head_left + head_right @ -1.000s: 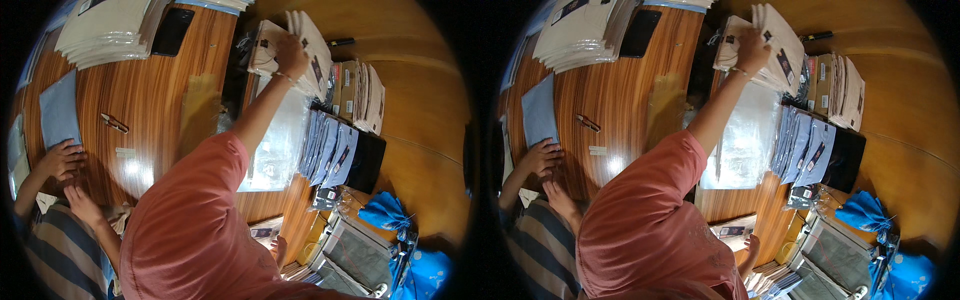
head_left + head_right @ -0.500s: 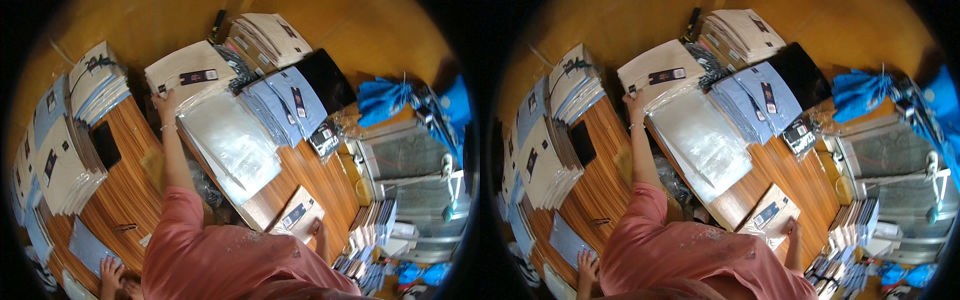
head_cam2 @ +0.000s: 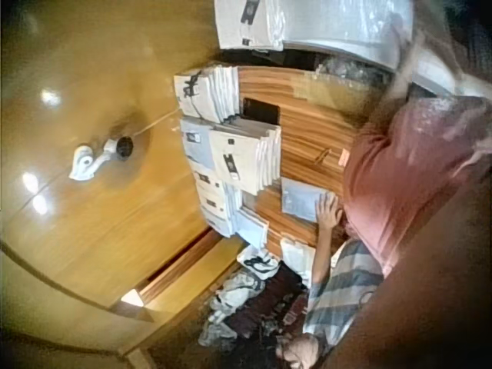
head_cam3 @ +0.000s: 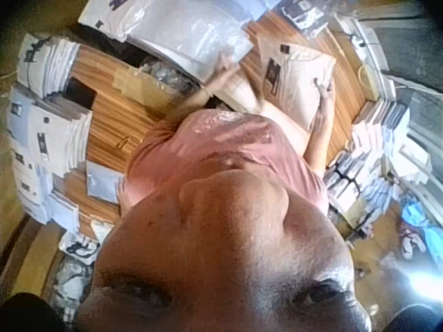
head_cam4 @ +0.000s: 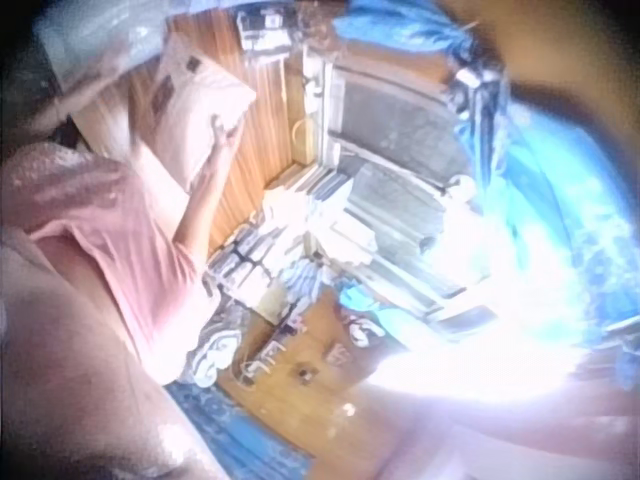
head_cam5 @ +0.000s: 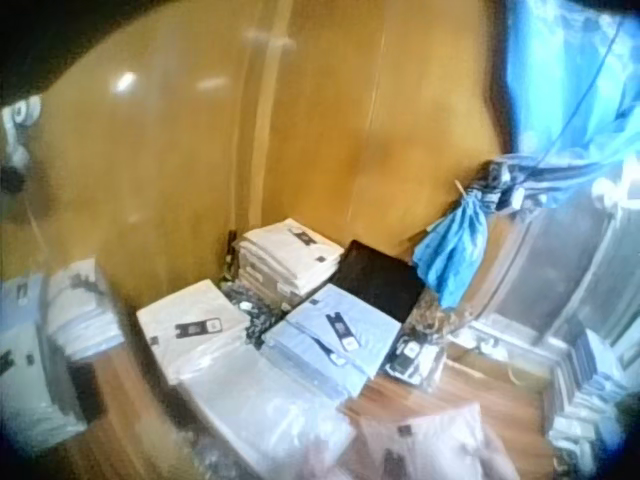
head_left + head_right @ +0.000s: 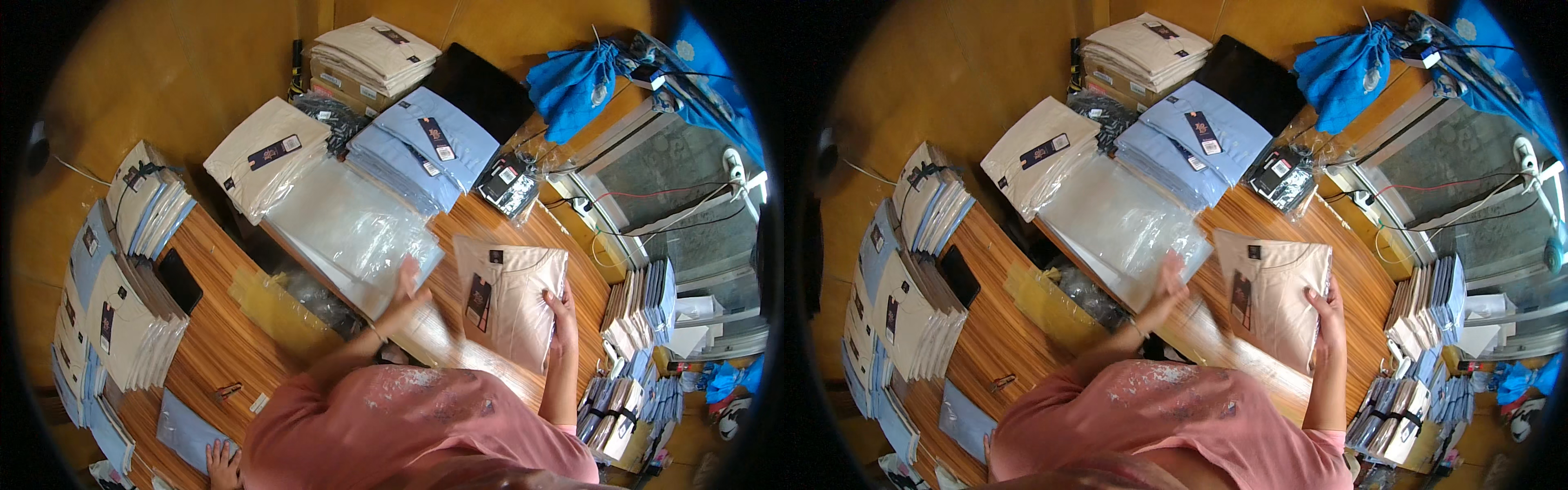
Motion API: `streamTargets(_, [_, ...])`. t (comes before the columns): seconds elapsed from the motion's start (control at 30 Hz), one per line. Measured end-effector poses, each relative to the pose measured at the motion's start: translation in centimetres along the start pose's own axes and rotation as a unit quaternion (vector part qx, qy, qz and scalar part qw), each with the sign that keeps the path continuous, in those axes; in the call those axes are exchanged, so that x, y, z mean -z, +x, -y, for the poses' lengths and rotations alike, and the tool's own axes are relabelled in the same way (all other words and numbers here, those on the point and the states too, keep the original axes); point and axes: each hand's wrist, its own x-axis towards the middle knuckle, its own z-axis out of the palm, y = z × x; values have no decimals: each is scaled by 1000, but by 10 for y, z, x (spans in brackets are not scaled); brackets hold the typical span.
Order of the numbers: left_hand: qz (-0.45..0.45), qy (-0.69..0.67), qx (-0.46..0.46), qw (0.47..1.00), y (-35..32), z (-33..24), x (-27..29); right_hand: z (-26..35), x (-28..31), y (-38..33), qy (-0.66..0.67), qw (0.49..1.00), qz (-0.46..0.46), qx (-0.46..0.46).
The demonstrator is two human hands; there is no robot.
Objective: The person packs a beige shirt into a clear plastic bag by hand, then takes a blue shirt from a large pile on the floor and places it onto a table to prepare for folding.
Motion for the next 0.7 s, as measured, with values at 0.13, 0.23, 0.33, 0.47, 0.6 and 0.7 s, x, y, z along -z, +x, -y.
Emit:
streamTargets(0.13, [72, -93, 18, 993, 1, 62, -8, 19, -31, 17, -17, 999, 43, -12])
streamTargets(0.23, [-46, -67, -11, 997, 17, -15, -36, 21, -29, 42, -111, 994, 26, 1])
streamTargets(0.33, [-93, -60, -73, 991, 24, -55, -37, 29, -52, 38, -94, 992, 41, 80])
streamTargets(0.47, [-156, -24, -218, 963, 49, -99, -10, 29, -40, 39, -66, 988, 78, 115])
streamTargets(0.6, [-217, 24, -355, 909, 111, -183, 8, -21, 17, 62, -183, 979, 82, 48])
streamTargets(0.7, [-209, 78, -453, 863, 158, -240, 1, -96, 61, 73, -314, 947, -18, 59])
